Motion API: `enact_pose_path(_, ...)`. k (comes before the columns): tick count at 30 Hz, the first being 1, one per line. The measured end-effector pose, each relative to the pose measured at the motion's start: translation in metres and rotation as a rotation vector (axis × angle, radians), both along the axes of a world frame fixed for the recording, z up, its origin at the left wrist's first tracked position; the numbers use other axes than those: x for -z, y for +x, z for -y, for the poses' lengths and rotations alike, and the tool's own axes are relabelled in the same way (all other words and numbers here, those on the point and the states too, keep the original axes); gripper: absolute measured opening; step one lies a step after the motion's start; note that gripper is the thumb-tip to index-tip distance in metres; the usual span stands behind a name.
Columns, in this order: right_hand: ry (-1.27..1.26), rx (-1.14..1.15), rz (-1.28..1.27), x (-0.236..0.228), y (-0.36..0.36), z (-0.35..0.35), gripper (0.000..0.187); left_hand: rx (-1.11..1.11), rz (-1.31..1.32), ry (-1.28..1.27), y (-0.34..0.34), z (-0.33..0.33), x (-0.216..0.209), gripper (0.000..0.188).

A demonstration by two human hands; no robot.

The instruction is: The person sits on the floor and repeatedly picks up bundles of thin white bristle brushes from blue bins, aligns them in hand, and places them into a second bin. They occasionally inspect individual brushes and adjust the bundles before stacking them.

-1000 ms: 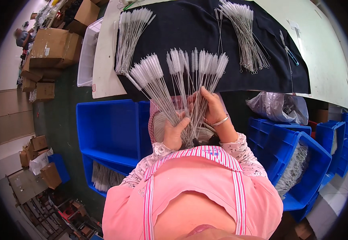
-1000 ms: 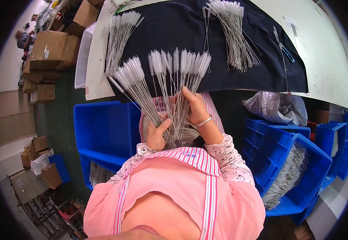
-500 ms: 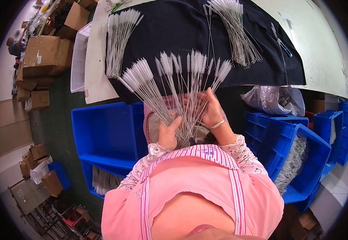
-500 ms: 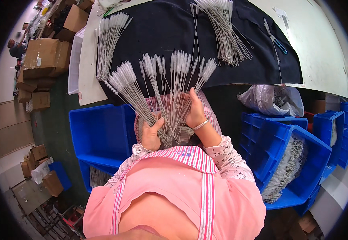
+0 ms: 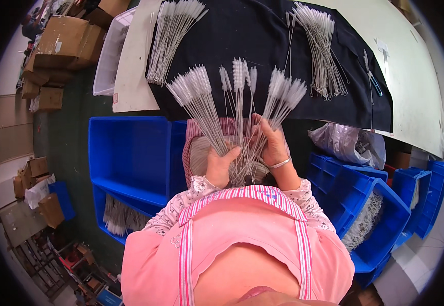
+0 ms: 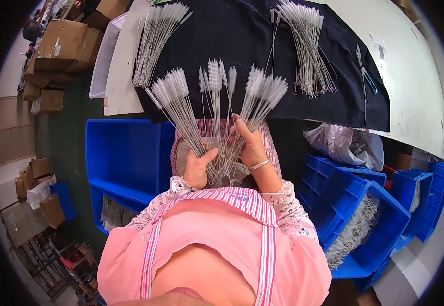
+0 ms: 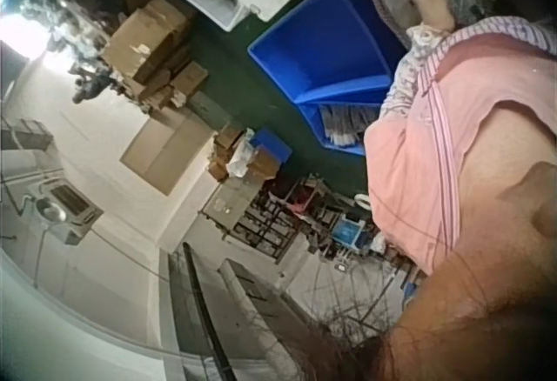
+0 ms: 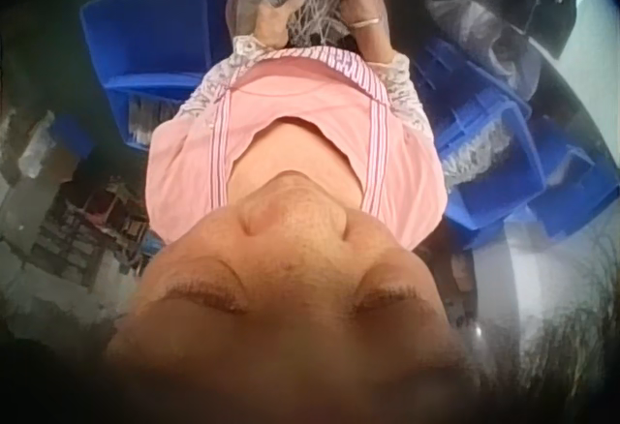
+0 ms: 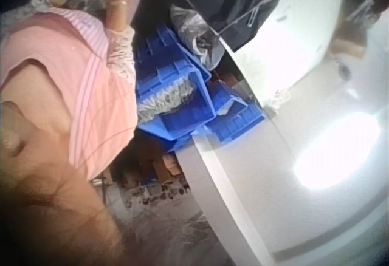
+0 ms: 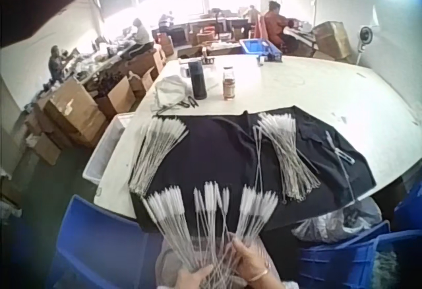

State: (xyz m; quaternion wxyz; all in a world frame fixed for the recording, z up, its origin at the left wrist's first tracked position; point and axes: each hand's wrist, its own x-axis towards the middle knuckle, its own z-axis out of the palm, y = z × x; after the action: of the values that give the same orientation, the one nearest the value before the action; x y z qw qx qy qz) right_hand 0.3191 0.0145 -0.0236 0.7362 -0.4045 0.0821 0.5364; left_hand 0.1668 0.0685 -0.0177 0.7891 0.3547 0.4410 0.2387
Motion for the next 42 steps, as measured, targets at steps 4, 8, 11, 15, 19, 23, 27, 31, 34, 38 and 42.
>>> enact_pose_path(4,-0.048,-0.112,0.09,-0.004,0.0,-0.01,0.047,0.064,0.01,0.055,0.003,-0.001,-0.003,0.027)
enact_pose_path(8,-0.062,-0.214,0.065,-0.003,0.004,-0.014,0.038,0.061,0.047,0.034,0.007,-0.002,-0.009,0.025)
enact_pose_path(11,-0.081,-0.215,0.112,-0.008,0.003,-0.015,0.028,0.073,0.051,0.034,0.006,-0.002,-0.015,0.025)
enact_pose_path(15,-0.121,-0.139,0.09,-0.007,0.005,-0.009,0.018,0.029,0.025,0.061,-0.002,0.002,0.002,0.031)
enact_pose_path(19,-0.047,-0.095,-0.021,-0.005,0.003,-0.007,0.015,-0.007,0.074,0.037,0.001,0.004,0.003,0.033)
enact_pose_path(23,0.085,-0.089,-0.161,0.002,0.001,-0.005,0.016,0.021,0.078,0.045,-0.001,0.002,-0.002,0.032)
enact_pose_path(27,0.128,-0.074,-0.238,-0.011,-0.006,-0.011,0.02,0.049,0.109,0.045,0.001,0.0,-0.007,0.034)
enact_pose_path(31,0.045,-0.189,-0.056,0.006,-0.001,-0.013,0.025,0.107,0.112,-0.069,0.004,0.0,-0.006,0.042)
enact_pose_path(34,0.046,-0.237,-0.12,0.001,0.0,-0.016,0.025,0.231,0.084,0.088,0.007,-0.002,-0.007,0.049)
enact_pose_path(38,0.095,-0.276,0.072,-0.01,-0.007,-0.015,0.031,0.3,0.083,0.321,0.009,0.004,-0.01,0.07)
enact_pose_path(42,0.055,-0.39,0.634,-0.054,-0.019,-0.013,0.035,0.426,0.032,0.395,0.007,0.009,-0.008,0.074)
